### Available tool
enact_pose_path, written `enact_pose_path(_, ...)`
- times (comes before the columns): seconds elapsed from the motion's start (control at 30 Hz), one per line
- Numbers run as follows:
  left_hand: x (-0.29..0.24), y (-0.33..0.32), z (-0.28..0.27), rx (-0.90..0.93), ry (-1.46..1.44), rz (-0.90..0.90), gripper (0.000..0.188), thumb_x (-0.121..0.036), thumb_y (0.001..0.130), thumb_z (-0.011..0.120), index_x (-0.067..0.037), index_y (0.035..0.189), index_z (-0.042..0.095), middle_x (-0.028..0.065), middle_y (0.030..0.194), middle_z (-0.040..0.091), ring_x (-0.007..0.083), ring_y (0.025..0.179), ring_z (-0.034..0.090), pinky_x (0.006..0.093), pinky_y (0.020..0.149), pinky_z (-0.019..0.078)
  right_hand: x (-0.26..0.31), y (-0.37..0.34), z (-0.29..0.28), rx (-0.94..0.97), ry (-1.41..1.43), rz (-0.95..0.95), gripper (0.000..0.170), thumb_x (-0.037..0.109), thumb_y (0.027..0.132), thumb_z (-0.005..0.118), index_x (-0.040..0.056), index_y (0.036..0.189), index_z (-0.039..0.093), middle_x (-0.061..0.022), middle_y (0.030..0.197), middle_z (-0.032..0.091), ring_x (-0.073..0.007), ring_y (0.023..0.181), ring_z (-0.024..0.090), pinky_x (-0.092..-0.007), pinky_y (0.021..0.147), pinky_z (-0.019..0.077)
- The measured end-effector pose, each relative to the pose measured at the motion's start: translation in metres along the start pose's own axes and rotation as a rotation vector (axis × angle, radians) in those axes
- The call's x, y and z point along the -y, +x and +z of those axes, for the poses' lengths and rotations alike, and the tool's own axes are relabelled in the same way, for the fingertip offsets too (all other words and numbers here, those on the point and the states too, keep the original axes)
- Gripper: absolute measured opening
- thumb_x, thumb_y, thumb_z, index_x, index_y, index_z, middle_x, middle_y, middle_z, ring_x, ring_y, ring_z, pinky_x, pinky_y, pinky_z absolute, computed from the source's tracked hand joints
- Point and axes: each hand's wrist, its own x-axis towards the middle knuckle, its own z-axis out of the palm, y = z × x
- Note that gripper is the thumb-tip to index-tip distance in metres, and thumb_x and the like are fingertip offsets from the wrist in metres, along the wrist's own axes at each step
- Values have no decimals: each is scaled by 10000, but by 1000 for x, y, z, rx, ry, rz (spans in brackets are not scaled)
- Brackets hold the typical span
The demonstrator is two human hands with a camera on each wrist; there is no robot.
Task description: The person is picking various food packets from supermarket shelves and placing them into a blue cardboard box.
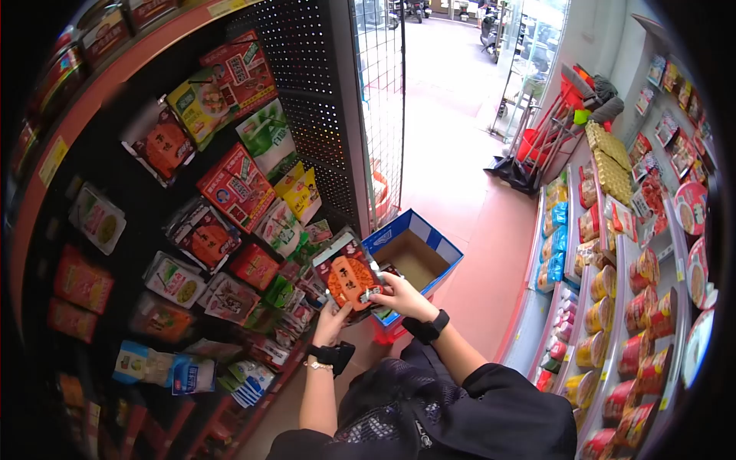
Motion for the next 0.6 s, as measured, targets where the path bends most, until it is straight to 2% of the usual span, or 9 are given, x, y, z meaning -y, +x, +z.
enact_pose_path(0.07,10,23,36,24,13,-2,226,-210,750,526,-49,891,459,-16,708,492,20,496,375,137,399,269,-17,2,-40,-24,46,94,351,112,711,560,-43,986,407,-79,816,521,-84,733,507,-206,602,425)
enact_pose_path(0.13,31,46,73,16,1,-100,238,-238,742,533,-46,851,444,-17,661,457,31,497,364,152,397,276,-24,-2,-85,-47,-117,116,265,96,720,552,-21,920,424,-22,772,497,-49,694,475,-196,584,423)
enact_pose_path(0.17,39,61,87,133,-57,-117,255,-251,739,532,-41,843,432,-17,648,445,48,526,387,171,403,300,-26,-1,-106,-58,-124,152,251,95,718,552,-19,903,427,-20,763,494,-47,667,472,-195,561,423)
enact_pose_path(0.2,60,79,96,93,1,-160,246,-254,740,528,-48,836,432,-15,647,448,54,535,390,178,416,312,-39,0,-123,-89,-13,210,234,92,721,544,-20,889,425,-19,747,492,-58,629,486,-201,523,435)
enact_pose_path(0.23,75,93,107,55,59,-204,237,-257,741,524,-56,828,432,-13,646,451,59,543,393,185,428,323,-56,4,-139,-96,-202,107,239,88,726,531,-23,904,415,-34,758,506,-82,628,516,-215,514,460)
enact_pose_path(0.27,92,102,119,13,28,-239,220,-254,744,516,-65,825,436,-13,648,454,59,541,388,188,444,328,-72,1,-155,-84,-113,173,243,88,728,527,-25,911,414,-44,772,513,-96,642,528,-226,526,469)
enact_pose_path(0.33,102,113,135,-37,32,-323,166,-225,747,497,-87,830,454,-21,652,454,57,548,375,198,490,345,-64,2,-174,-61,7,282,253,98,733,520,-34,923,416,-75,807,528,-126,654,551,-243,551,483)
enact_pose_path(0.47,98,109,152,-79,-141,-282,79,-170,731,494,-102,721,455,-31,619,436,54,528,379,194,477,335,-97,15,-194,5,-103,332,250,117,737,520,-53,891,422,-104,776,541,-159,622,566,-253,561,488)
enact_pose_path(0.6,116,112,132,-181,-151,-394,82,-139,724,496,-114,676,435,-21,580,436,81,525,421,240,496,368,-108,28,-194,106,-114,488,233,119,732,526,-46,872,438,-114,770,550,-166,618,572,-246,534,485)
